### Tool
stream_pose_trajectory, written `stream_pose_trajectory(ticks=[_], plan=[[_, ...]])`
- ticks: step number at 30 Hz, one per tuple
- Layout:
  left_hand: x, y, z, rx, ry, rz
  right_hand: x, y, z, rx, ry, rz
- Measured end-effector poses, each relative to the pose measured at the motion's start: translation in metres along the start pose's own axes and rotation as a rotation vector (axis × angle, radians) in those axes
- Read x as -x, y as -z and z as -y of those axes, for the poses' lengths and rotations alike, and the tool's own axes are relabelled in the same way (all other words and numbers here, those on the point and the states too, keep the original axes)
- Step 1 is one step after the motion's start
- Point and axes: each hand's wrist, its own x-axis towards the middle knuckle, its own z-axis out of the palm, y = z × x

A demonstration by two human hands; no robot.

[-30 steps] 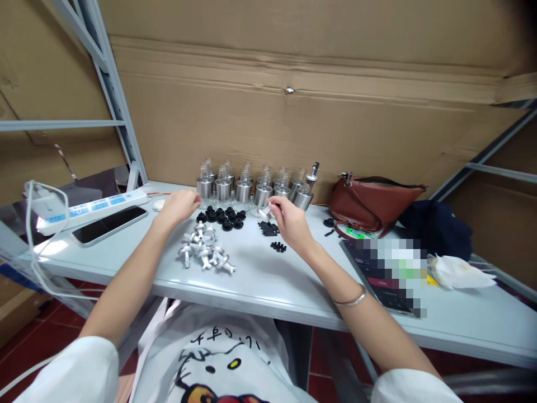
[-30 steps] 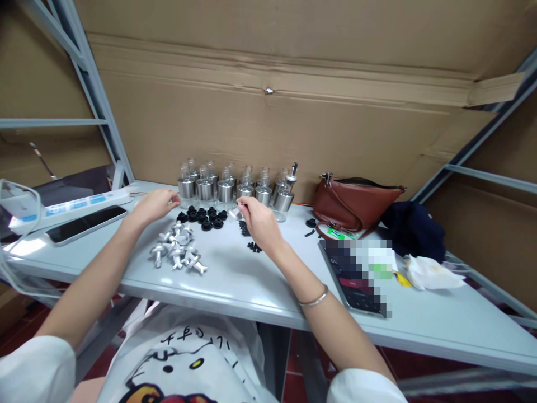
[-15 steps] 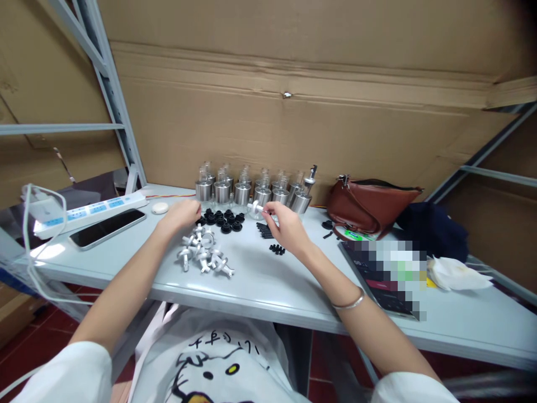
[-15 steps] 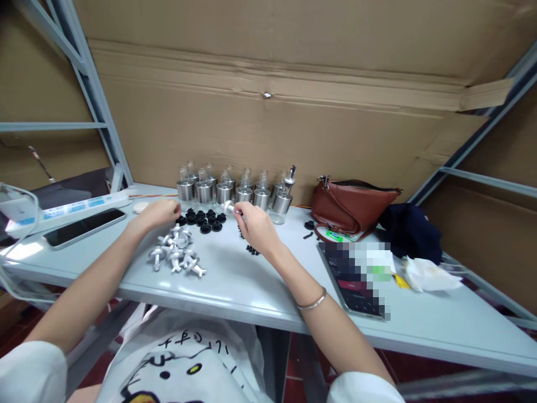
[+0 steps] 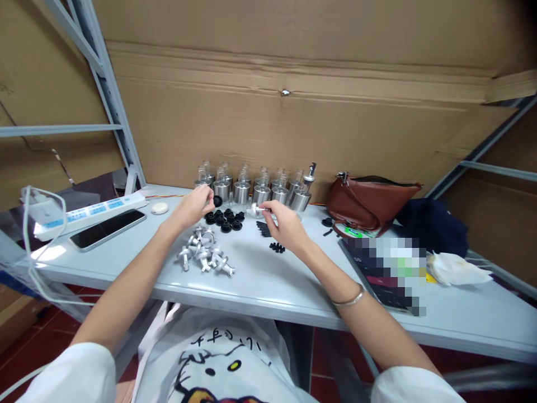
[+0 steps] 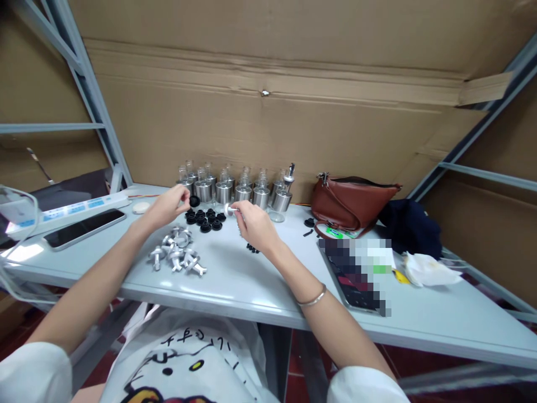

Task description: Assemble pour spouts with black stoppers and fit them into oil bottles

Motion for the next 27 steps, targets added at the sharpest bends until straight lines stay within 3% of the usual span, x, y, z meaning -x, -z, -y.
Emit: stream_pose_trajectory(ticks=[4,8,10,13,20,27], plan=[[0.001,-0.011,-0.017,0.158,-0.238,-0.241,0.0,-0.001,0.0,-0.142,-0.12,-0.044],[0.004,-0.016,-0.029,0.179,-0.402,-0.362,-0.003,0.0,0.005,-0.589,-0.316,-0.031],[0.006,-0.017,-0.034,0.172,-0.428,-0.372,-0.006,0.0,0.007,-0.827,-0.404,-0.02],[0.01,-0.019,-0.04,0.172,-0.432,-0.33,-0.008,0.001,0.006,-0.995,-0.466,-0.011],[0.014,-0.02,-0.048,0.161,-0.431,-0.282,-0.008,0.002,0.004,-1.076,-0.497,0.052],[0.014,-0.021,-0.049,0.188,-0.462,-0.316,-0.008,0.002,0.008,-1.099,-0.494,0.09]])
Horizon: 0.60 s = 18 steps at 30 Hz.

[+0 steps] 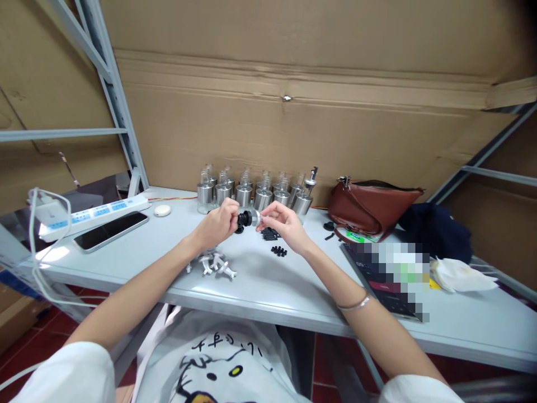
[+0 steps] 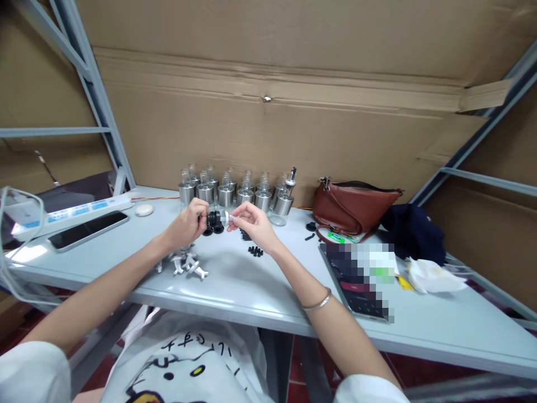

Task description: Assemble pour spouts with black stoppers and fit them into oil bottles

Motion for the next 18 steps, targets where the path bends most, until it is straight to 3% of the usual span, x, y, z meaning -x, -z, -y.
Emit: stream_pose_trajectory(ticks=[18], plan=[[0.0018,-0.0016,-0.0044,0.01,0.002,-0.022,0.0003,-0.0001,-0.0015,-0.08,-0.028,0.05]])
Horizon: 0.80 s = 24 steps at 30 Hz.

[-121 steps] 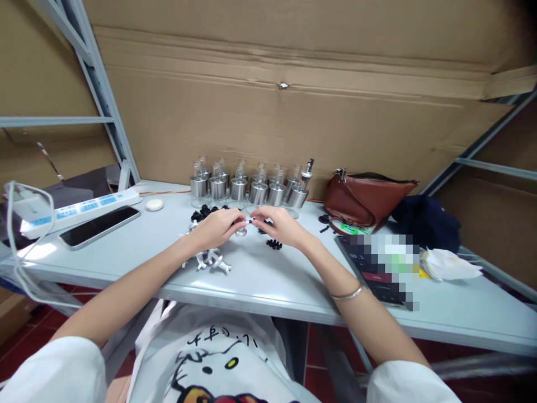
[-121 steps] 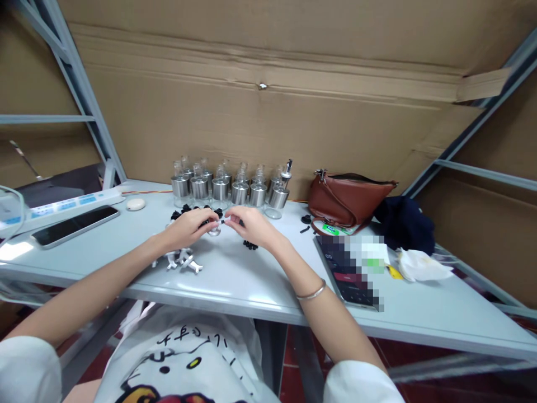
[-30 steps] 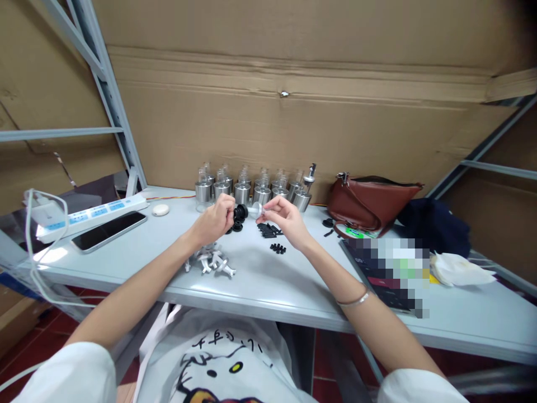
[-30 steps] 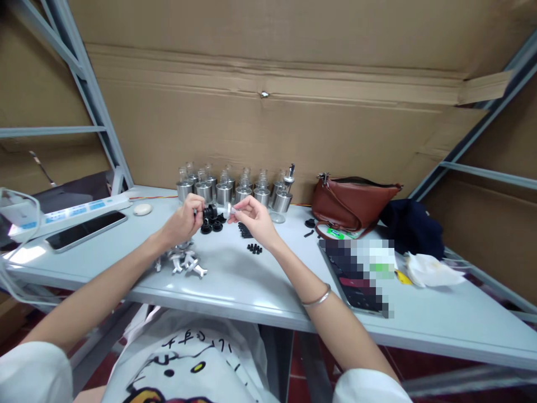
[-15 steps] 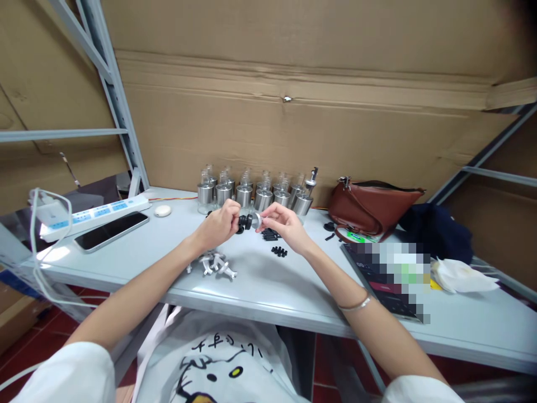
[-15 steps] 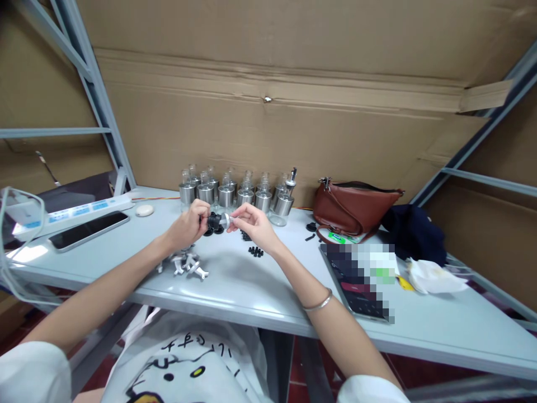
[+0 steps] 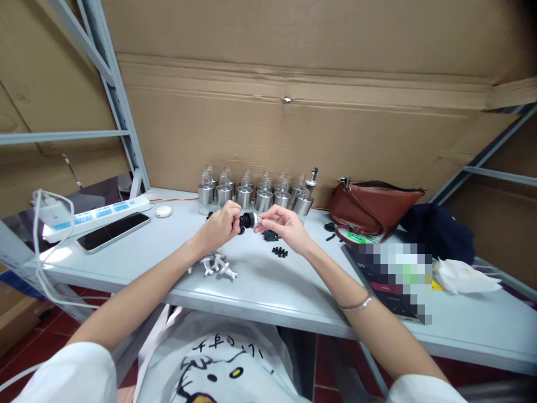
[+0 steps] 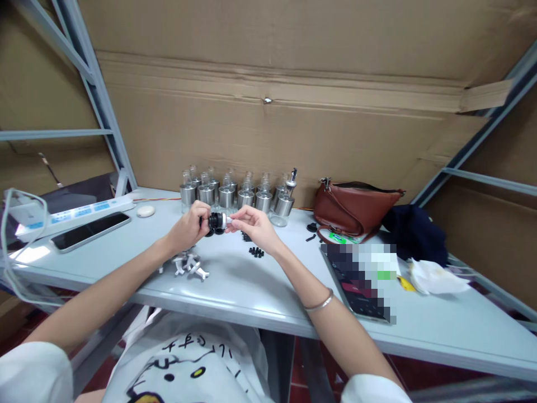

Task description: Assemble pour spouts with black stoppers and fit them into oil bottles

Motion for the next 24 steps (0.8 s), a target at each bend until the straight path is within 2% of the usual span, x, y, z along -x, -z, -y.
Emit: stream_pose_trajectory(ticks=[12,24], plan=[[-0.0025,-0.0013,-0.0059,0.089,-0.074,-0.063,0.0009,0.0017,0.0005,-0.072,0.002,0.053],[-0.003,-0.0055,-0.0099,0.137,-0.1,-0.12,0.0026,-0.0059,-0.0003,-0.046,-0.002,0.0]])
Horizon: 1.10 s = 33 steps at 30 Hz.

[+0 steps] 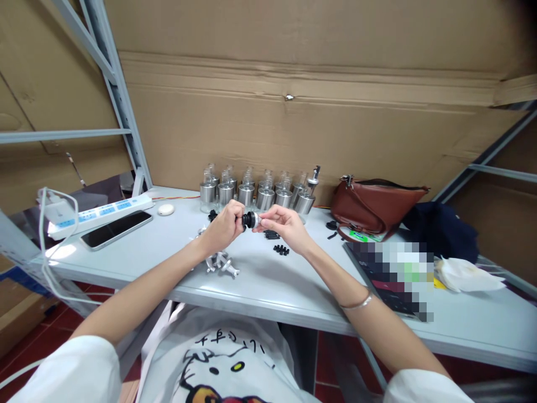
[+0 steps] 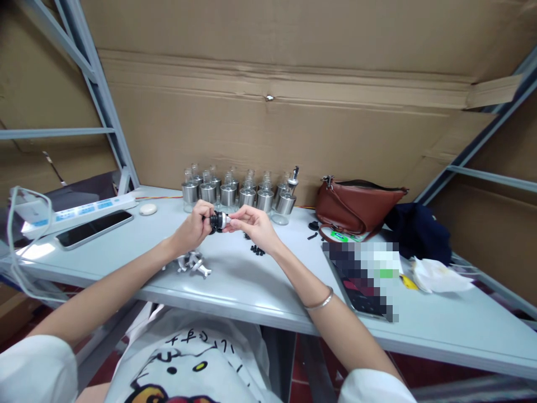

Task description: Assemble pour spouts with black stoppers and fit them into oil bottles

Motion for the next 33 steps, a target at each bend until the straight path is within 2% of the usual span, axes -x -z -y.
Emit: stream_pose_trajectory(ticks=[13,15,17,19,21,23,27,33], plan=[[0.003,-0.002,-0.001,0.083,0.056,0.018,0.0,-0.007,-0.002,0.004,0.033,-0.02],[0.003,-0.002,-0.001,0.158,0.143,0.017,-0.001,-0.008,-0.007,-0.027,0.011,-0.024],[0.002,-0.002,-0.003,0.272,0.308,0.051,-0.003,-0.008,-0.012,-0.061,-0.019,-0.035],[0.001,-0.002,-0.005,0.388,0.49,0.134,-0.004,-0.007,-0.017,-0.035,-0.031,-0.065],[0.001,-0.003,-0.006,0.475,0.616,0.22,-0.006,-0.004,-0.021,0.081,-0.016,-0.118],[0.001,-0.003,-0.008,0.521,0.673,0.249,-0.007,-0.001,-0.022,0.258,0.035,-0.191],[-0.001,-0.004,-0.009,0.579,0.751,0.193,-0.006,0.001,-0.018,0.538,0.151,-0.294],[0.001,-0.008,-0.007,0.619,0.797,0.13,-0.001,-0.01,-0.011,0.376,0.011,-0.201]])
